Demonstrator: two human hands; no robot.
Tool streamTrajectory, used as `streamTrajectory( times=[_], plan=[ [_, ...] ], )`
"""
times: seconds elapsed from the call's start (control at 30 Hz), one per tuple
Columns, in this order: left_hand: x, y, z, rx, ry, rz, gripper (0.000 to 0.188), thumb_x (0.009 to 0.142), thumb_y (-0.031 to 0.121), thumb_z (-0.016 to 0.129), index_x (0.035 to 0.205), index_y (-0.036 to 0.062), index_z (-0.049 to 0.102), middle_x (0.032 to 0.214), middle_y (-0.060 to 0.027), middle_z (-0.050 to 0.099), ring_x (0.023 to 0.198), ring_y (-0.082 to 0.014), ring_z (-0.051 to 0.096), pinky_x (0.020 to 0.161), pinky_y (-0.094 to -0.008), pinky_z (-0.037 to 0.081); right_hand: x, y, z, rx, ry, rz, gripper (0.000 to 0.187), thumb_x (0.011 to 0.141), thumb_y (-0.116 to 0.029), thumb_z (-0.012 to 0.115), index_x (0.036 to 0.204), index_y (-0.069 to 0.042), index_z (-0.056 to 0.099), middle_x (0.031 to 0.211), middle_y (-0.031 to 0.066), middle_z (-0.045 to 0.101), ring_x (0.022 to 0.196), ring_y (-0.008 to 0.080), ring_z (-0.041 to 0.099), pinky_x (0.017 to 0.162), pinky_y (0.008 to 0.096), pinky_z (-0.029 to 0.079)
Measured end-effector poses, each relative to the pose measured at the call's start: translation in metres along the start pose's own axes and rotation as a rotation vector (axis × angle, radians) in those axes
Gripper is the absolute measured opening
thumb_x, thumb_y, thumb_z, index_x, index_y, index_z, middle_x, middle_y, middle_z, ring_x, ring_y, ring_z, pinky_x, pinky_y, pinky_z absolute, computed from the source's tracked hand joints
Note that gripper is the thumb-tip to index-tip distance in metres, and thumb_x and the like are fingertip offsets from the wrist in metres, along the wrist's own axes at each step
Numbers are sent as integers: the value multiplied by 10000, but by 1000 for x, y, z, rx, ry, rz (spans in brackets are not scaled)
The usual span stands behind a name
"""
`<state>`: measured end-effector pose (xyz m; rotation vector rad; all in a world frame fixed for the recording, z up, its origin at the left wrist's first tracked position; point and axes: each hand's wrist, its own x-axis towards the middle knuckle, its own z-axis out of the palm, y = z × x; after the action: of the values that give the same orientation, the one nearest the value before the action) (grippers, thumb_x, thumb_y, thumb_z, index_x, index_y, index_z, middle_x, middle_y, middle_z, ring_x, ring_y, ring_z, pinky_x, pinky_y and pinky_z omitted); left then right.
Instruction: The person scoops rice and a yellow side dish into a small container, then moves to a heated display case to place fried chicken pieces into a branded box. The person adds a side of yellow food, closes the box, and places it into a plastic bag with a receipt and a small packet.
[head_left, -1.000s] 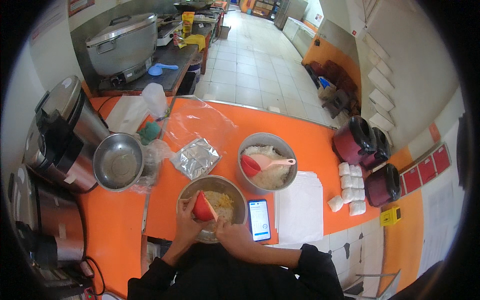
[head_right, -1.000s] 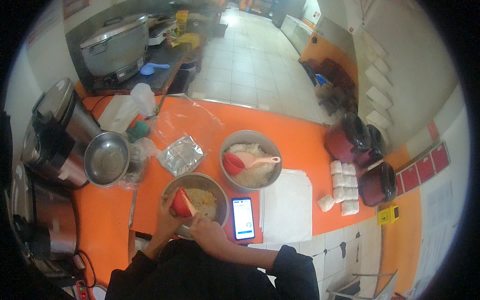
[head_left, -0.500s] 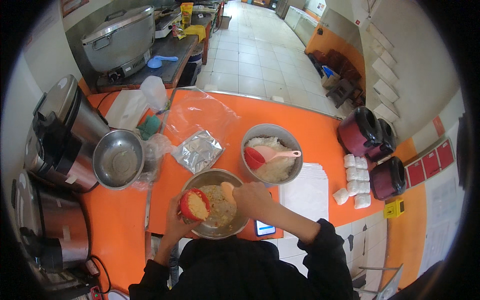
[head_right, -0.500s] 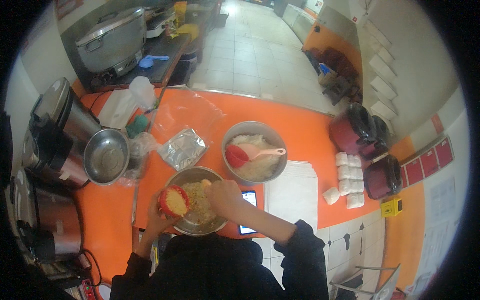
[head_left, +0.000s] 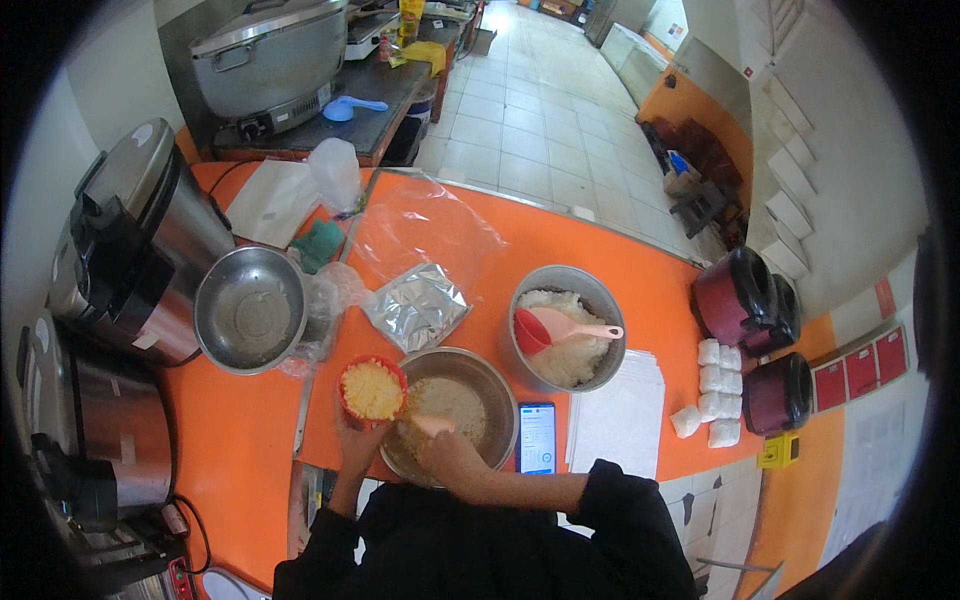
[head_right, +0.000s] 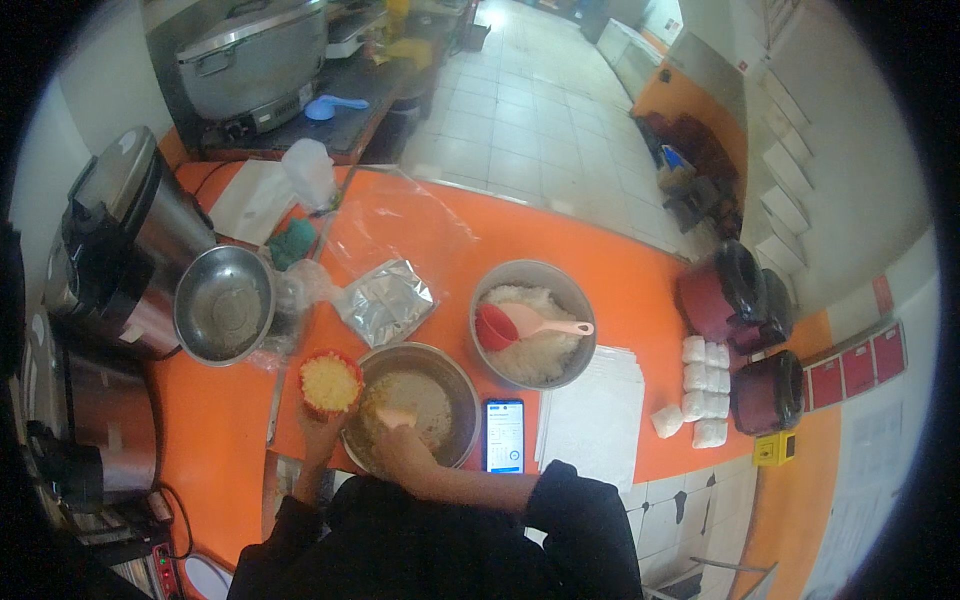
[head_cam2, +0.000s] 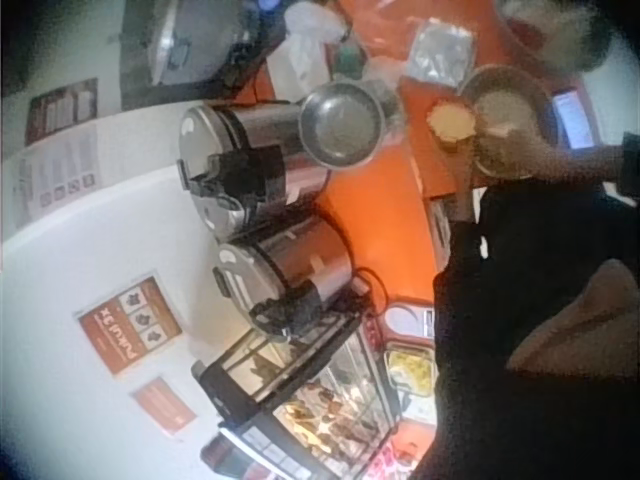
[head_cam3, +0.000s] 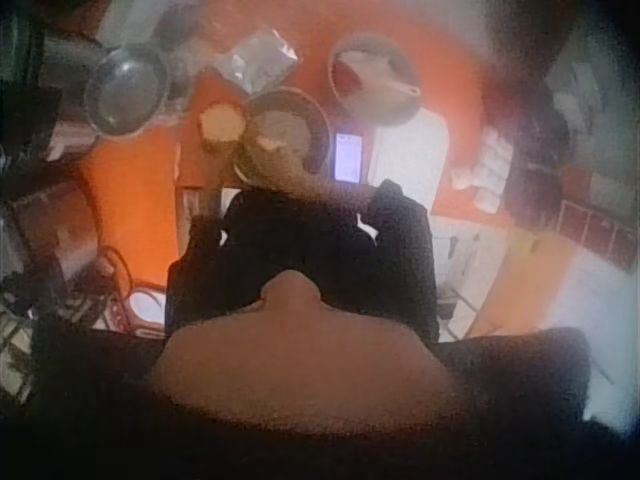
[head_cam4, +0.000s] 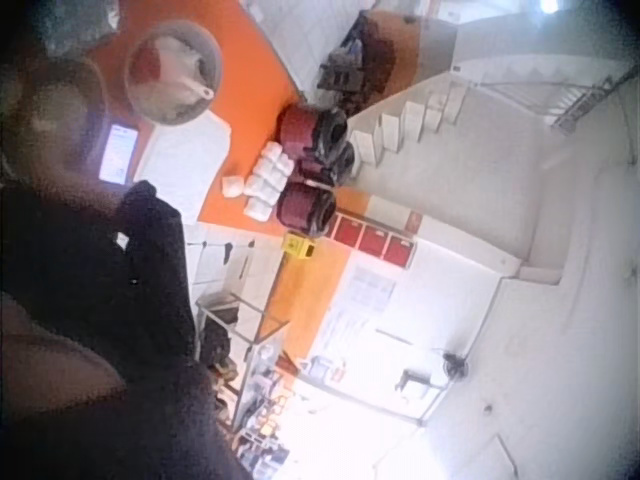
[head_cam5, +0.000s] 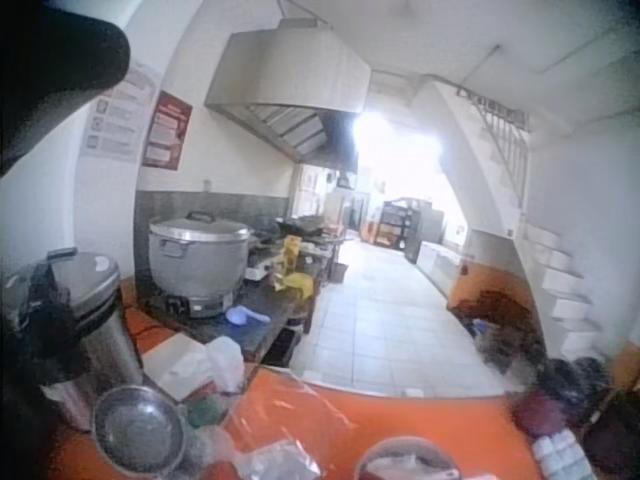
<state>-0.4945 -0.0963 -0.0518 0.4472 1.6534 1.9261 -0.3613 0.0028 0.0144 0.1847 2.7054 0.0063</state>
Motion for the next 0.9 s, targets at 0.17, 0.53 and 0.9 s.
streamTrajectory(
  times=[0.17, 0.53, 0.9],
  plan=[
    [21, -25, 16, -90, -1, 121, 942, 619, -106, 733, 1399, 43, 228, 1354, -125, 379, 1243, -242, 416, 1030, -384, 378, 6, 23, -7, -45, 193, 88, 170, 788, -129, 563, 860, -51, 696, 772, 91, 665, 781, 211, 661, 612, 367, 516],
    [34, -22, 12, -118, -113, 172, 945, 643, -71, 733, 1409, 60, 196, 1381, -124, 344, 1266, -252, 392, 1032, -391, 383, 16, 39, -20, -40, -91, 153, 164, 771, -100, 574, 856, -48, 704, 766, 126, 674, 746, 235, 674, 631, 335, 533],
    [31, -12, 10, -75, -205, 174, 936, 630, -52, 758, 1392, 57, 225, 1378, -118, 348, 1274, -242, 382, 1047, -391, 368, -14, 107, -40, 192, -117, 125, 210, 771, -194, 601, 859, -12, 660, 768, 156, 666, 749, 288, 671, 633, 404, 527]
  ],
)
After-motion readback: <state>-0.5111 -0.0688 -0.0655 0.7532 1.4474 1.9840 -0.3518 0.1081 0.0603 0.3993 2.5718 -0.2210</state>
